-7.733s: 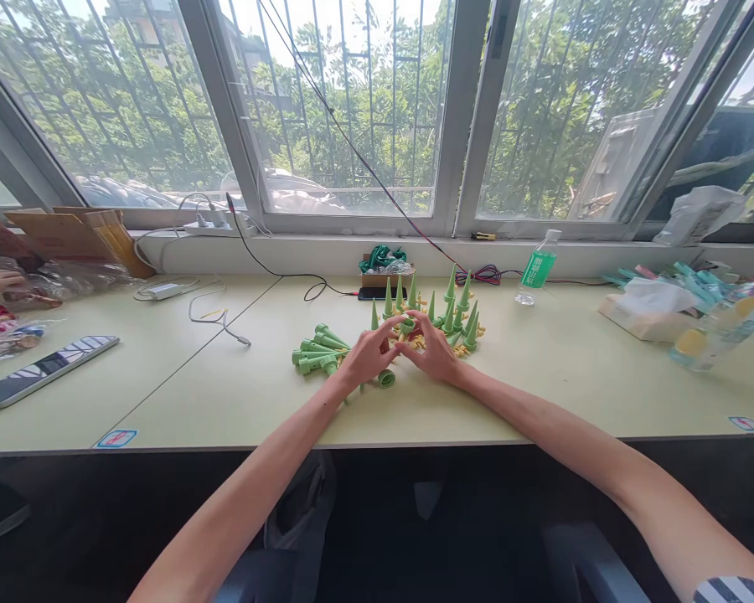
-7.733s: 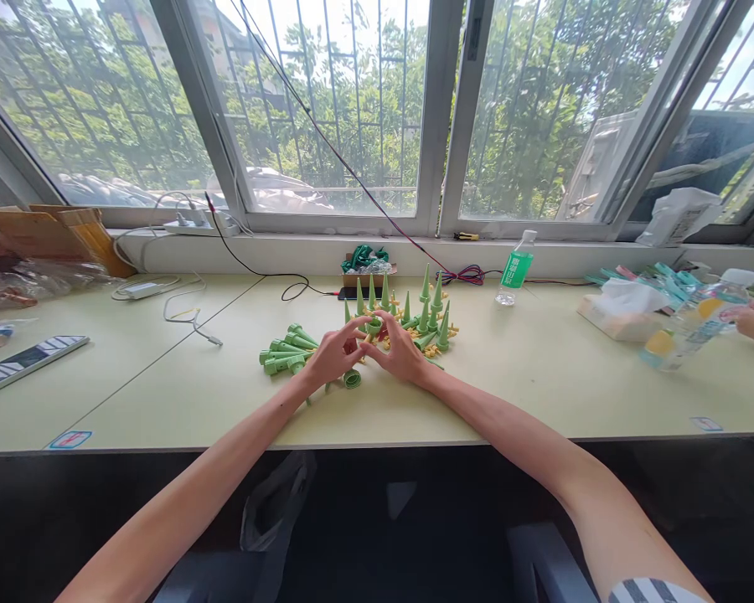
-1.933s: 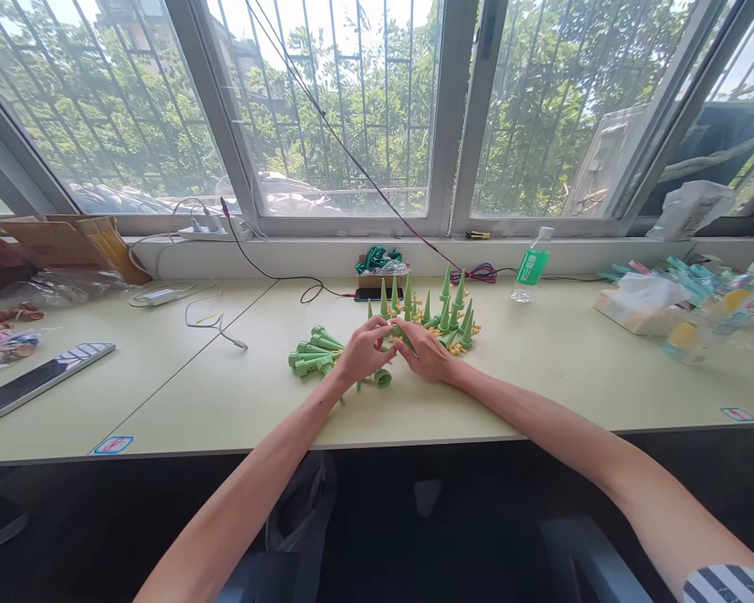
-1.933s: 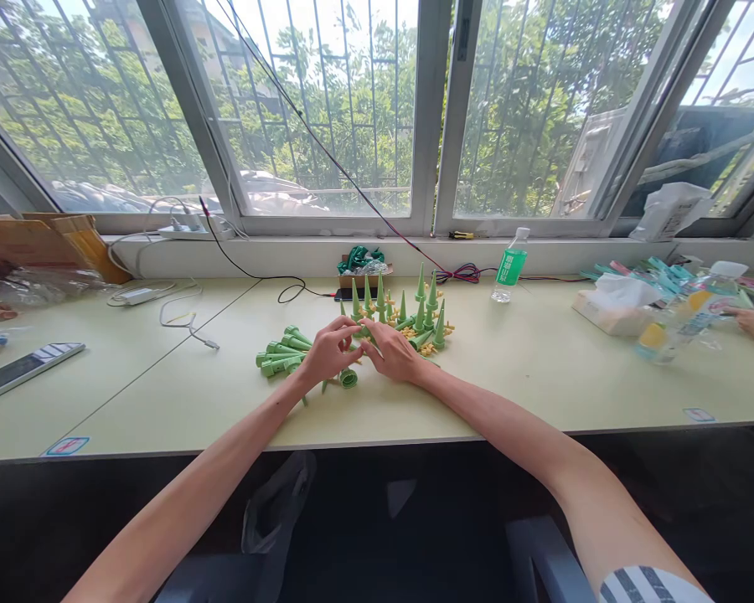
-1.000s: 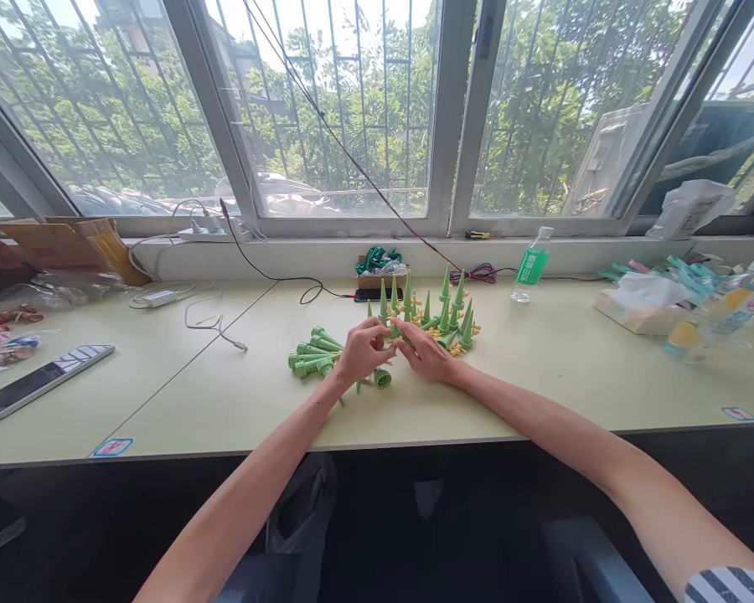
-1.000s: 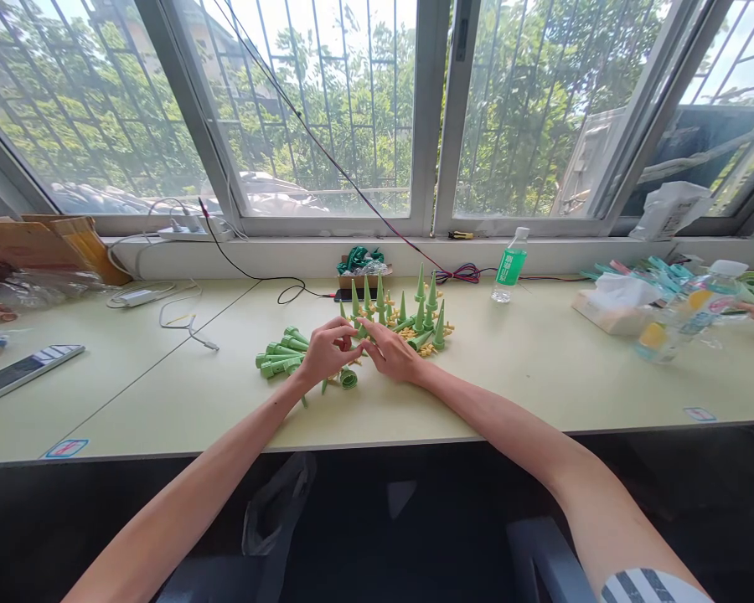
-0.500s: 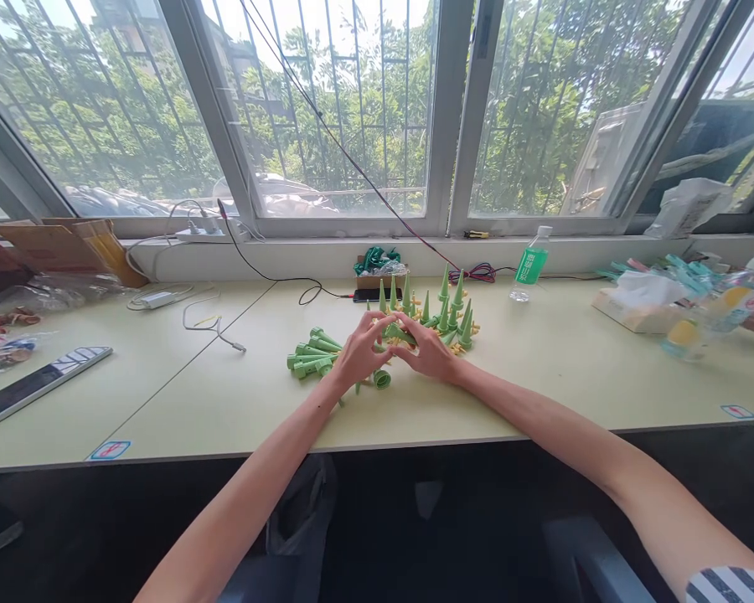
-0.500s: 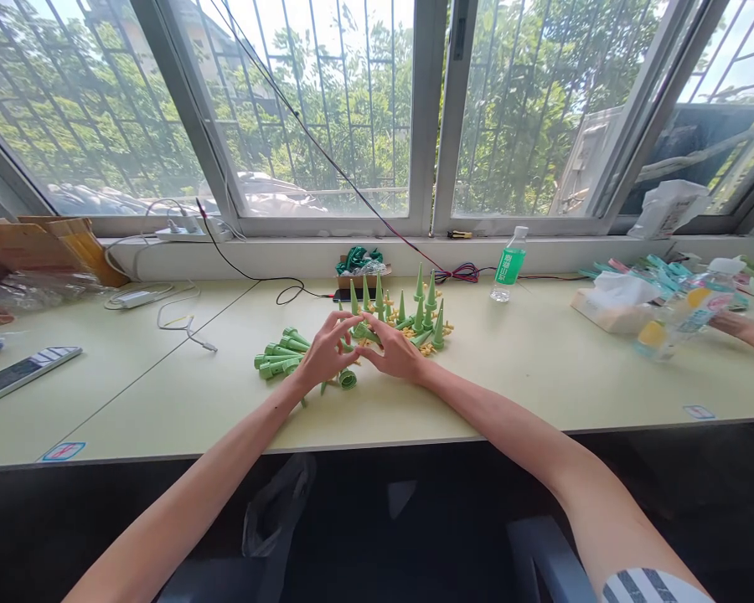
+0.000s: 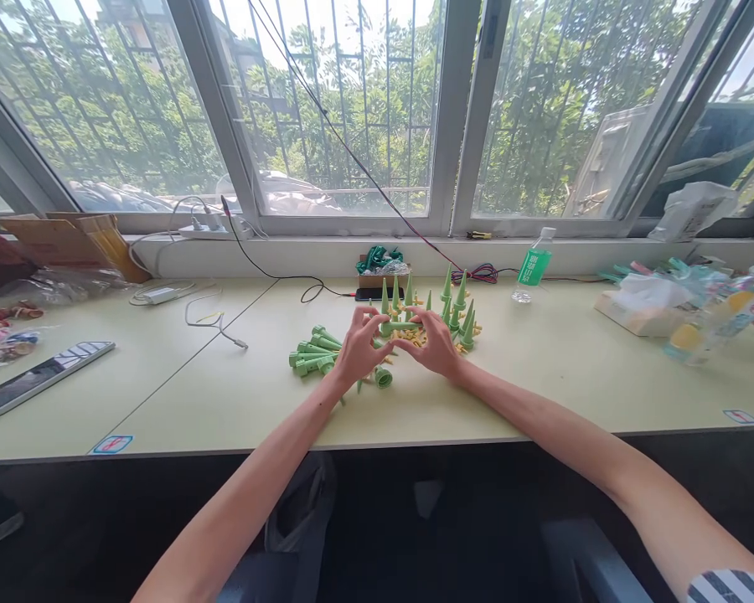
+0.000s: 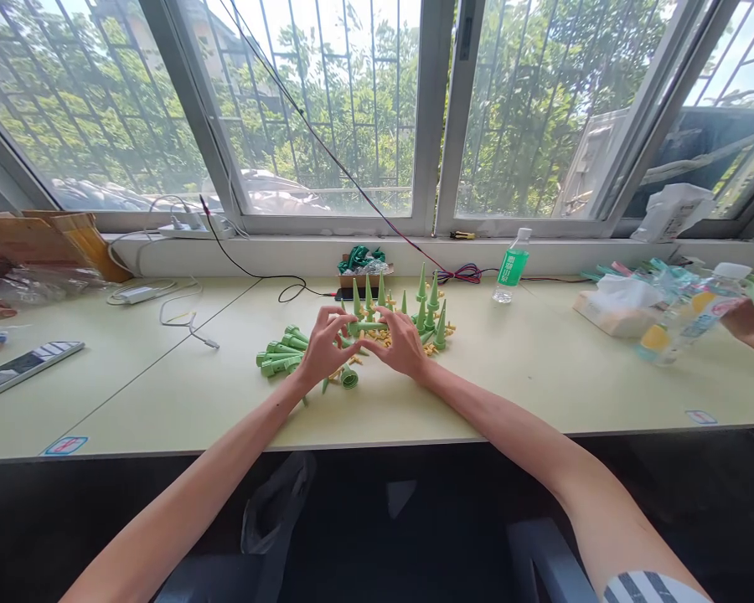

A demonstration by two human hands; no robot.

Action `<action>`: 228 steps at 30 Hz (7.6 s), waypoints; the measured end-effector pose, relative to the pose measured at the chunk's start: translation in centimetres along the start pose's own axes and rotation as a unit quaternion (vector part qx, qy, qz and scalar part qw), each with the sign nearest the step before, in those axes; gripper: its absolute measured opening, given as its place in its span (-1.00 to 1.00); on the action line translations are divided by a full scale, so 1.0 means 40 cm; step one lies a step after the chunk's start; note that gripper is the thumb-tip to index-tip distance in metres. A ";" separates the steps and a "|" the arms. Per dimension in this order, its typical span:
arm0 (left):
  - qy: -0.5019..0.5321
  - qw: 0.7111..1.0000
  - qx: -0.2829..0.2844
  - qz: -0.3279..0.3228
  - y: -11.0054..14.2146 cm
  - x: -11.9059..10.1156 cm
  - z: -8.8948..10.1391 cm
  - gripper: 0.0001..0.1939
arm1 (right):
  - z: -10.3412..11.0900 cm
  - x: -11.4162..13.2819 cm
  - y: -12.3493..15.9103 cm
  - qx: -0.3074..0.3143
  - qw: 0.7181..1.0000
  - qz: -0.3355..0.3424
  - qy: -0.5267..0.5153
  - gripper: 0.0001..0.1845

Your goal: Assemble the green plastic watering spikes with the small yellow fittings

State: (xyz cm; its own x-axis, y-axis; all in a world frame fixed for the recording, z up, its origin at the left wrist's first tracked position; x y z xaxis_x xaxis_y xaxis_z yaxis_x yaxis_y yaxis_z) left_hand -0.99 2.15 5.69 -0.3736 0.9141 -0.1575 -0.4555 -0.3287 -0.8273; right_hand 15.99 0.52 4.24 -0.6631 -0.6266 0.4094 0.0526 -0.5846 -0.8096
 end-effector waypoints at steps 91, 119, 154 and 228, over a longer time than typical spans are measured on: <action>0.134 0.991 -0.003 0.006 0.011 -0.019 -0.023 -0.78 | -0.027 -0.008 0.004 0.125 0.929 -0.163 -0.309 0.01; 0.075 0.995 0.058 -0.023 0.006 -0.031 -0.035 -0.71 | -0.026 0.016 0.003 0.123 0.966 -0.090 -0.209 -0.69; 0.157 0.979 0.050 0.116 0.001 -0.001 -0.033 -0.73 | -0.028 -0.022 -0.001 0.123 0.968 -0.157 -0.155 -0.57; 0.266 0.924 0.072 0.264 0.006 0.014 -0.044 -0.54 | -0.008 0.034 0.008 0.118 0.984 0.133 -0.030 -0.81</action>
State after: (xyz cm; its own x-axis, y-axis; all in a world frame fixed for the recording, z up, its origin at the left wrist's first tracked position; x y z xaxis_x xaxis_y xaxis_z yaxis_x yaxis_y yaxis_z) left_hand 0.12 3.00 4.44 -0.1417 0.5925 -0.7930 -0.4412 -0.7549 -0.4852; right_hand 14.87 -0.36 4.40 -0.5573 -0.7990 0.2256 0.3952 -0.4943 -0.7743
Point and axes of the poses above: each hand's wrist, its own y-axis away from the middle knuckle, its own z-axis out of the back of the hand, x = y × z, the point moved 5 cm from there along -y, towards the middle knuckle, and after that the axes turned 8 degrees about -z, right-handed, at the moved point
